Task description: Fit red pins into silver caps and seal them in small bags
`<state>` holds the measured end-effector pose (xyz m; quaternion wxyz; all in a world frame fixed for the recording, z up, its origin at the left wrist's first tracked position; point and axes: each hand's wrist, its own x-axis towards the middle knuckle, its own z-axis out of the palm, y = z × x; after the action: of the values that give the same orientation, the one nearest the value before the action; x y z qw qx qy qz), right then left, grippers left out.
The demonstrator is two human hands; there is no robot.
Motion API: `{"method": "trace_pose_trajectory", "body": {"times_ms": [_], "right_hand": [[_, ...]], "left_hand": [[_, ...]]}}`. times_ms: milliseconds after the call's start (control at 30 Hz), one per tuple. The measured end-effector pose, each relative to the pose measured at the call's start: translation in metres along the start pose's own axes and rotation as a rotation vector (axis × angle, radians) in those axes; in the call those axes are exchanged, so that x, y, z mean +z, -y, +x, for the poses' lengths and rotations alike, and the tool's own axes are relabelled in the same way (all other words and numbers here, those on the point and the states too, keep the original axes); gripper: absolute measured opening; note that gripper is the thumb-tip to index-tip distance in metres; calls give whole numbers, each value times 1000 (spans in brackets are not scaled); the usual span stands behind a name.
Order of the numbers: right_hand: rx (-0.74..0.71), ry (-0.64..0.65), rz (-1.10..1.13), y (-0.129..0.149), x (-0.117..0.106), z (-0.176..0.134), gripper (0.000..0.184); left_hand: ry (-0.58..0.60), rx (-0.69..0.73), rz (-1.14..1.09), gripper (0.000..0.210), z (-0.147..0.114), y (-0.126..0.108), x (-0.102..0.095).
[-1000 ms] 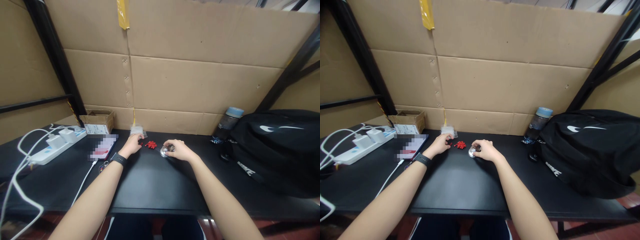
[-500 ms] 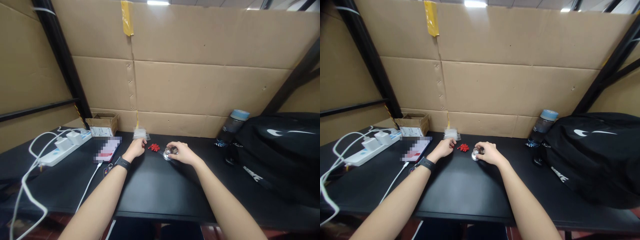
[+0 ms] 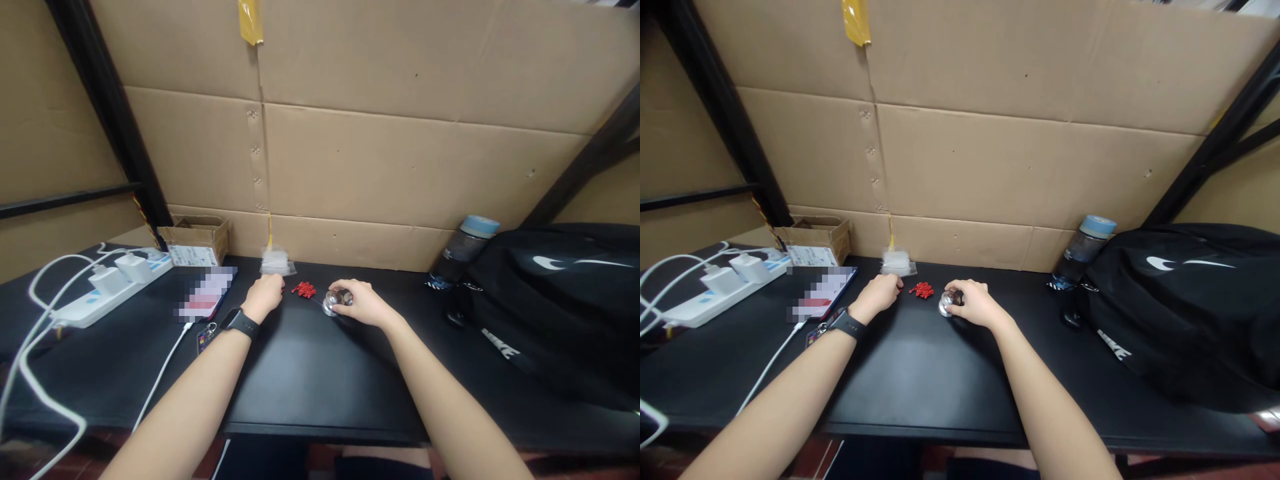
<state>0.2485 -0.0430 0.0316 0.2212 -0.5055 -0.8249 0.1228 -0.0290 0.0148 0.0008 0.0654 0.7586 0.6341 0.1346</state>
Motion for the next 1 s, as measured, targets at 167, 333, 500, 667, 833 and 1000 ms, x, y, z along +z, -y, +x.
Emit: {"method": "trace_pose_trajectory", "body": {"times_ms": [167,333,500,667,833,1000], "right_hand": [[-52,-26,68,-2,-1,2,33],[-124,-119,174,-3,1,4,38],[-122,-218,281,2,4,5,47],[-127,-311,389,11,6,5,47],[-136,-361,466,19,12,5,50],[-144,-355,458,22,18,6,53]], "left_hand": [[-115,40,22,38,-1,-3,-8],[-358,371,-418,21,0,-16,-16],[-277,438,-737,20,-8,-37,-13],[-246,448,-751,19,-19,-49,-13],[-330,496,-644,45,-29,-60,-15],[-342,484,-551,50,-33,-66,-14]]}}
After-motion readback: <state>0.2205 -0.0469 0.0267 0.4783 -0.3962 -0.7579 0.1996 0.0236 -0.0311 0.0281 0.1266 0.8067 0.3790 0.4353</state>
